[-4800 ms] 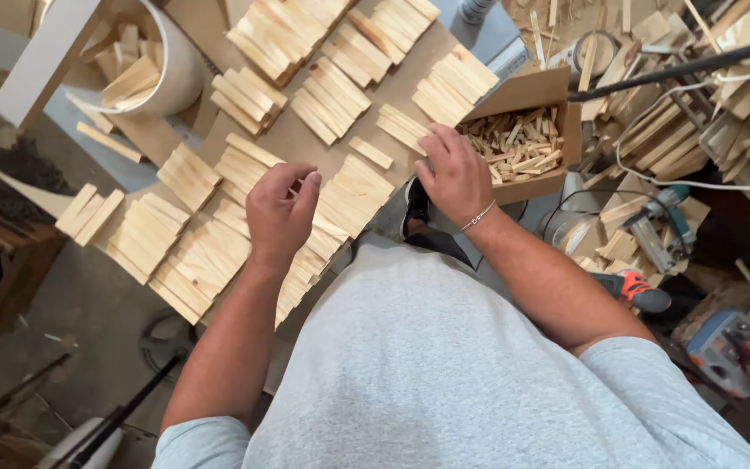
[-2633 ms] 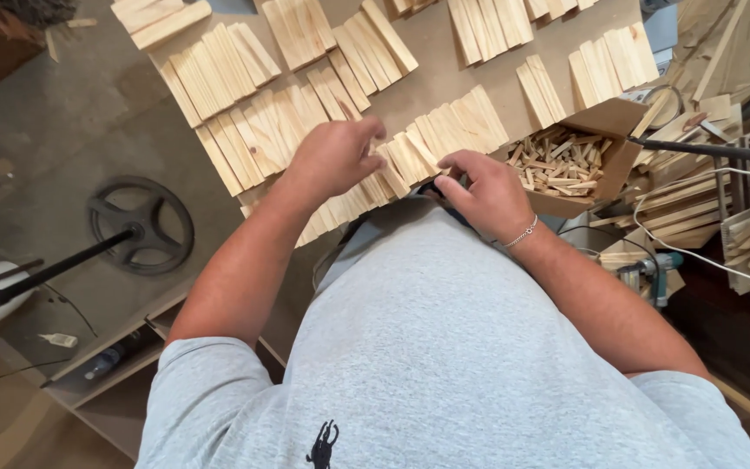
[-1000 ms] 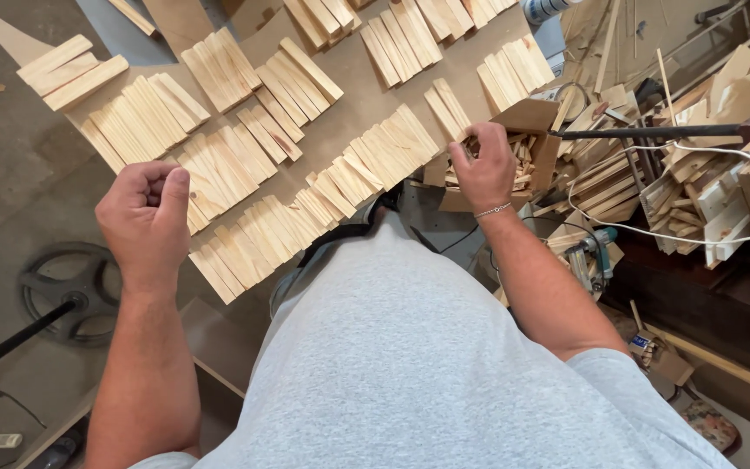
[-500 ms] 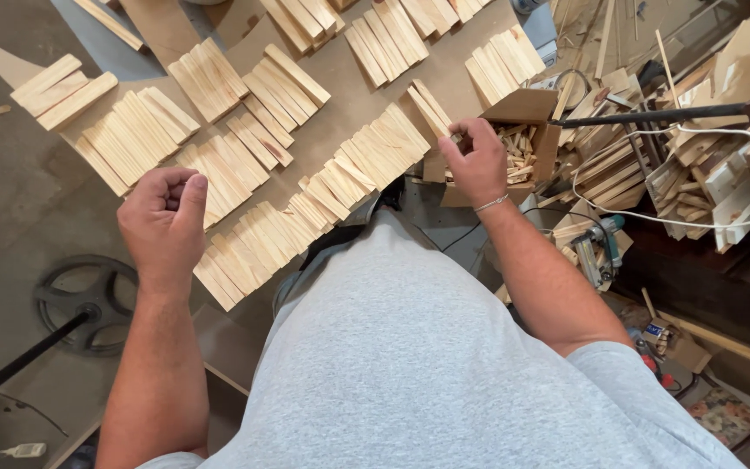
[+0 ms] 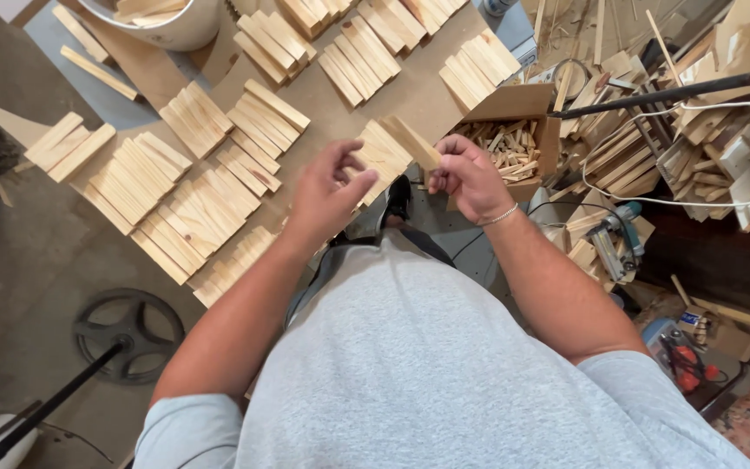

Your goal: Organizing and aligning small wooden slats into rows on a workbench

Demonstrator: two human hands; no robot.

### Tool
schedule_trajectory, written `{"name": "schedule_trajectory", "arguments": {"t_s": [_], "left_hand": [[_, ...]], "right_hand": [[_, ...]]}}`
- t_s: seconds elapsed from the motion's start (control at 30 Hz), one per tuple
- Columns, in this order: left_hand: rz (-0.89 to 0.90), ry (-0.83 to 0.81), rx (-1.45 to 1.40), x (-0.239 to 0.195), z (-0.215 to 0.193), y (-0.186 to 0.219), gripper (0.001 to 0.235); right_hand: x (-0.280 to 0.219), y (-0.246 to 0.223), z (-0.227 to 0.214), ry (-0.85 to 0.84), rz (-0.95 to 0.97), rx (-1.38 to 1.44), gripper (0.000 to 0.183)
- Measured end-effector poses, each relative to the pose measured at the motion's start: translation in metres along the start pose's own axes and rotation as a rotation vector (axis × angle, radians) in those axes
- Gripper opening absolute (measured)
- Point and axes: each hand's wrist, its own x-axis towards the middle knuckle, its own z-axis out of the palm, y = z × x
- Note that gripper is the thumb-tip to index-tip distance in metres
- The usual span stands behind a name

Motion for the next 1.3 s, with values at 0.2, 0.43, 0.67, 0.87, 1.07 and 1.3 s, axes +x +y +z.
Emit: {"name": "schedule_trajectory", "arguments": {"t_s": [0.2, 0.43, 0.67, 0.87, 1.07, 1.3], "left_hand": [[-0.211, -0.18, -0.571, 0.039, 0.06, 0.012, 0.03], [-0.357, -0.073, -0.391, 0.08, 0.109, -0.015, 0.028], [-0.431, 0.07, -0.222, 0.101, 0.119, 0.009, 0.03], [-0.469, 0.04, -0.276, 0.121, 0.132, -0.009, 0.039], [-0.572, -0.03, -0.323, 0.137, 0.149, -0.016, 0.047], [-0.558, -0.072, -0.261, 0.145, 0.149, -0.029, 0.046]], "right_hand": [[-0.012, 0.0, -0.001, -0.105, 0.132, 0.187, 0.019], [-0.006, -0.005, -0.007, 0.146, 0.055, -0.081, 0.019], [0.04, 0.009, -0.044, 0.371, 0.012, -0.138, 0.021], [0.056, 0.009, -0.063, 0.394, 0.003, -0.151, 0.039], [0.051, 0.019, -0.075, 0.378, -0.066, -0.163, 0.025], [0.047, 0.005, -0.064, 0.367, -0.183, -0.142, 0.018]]}}
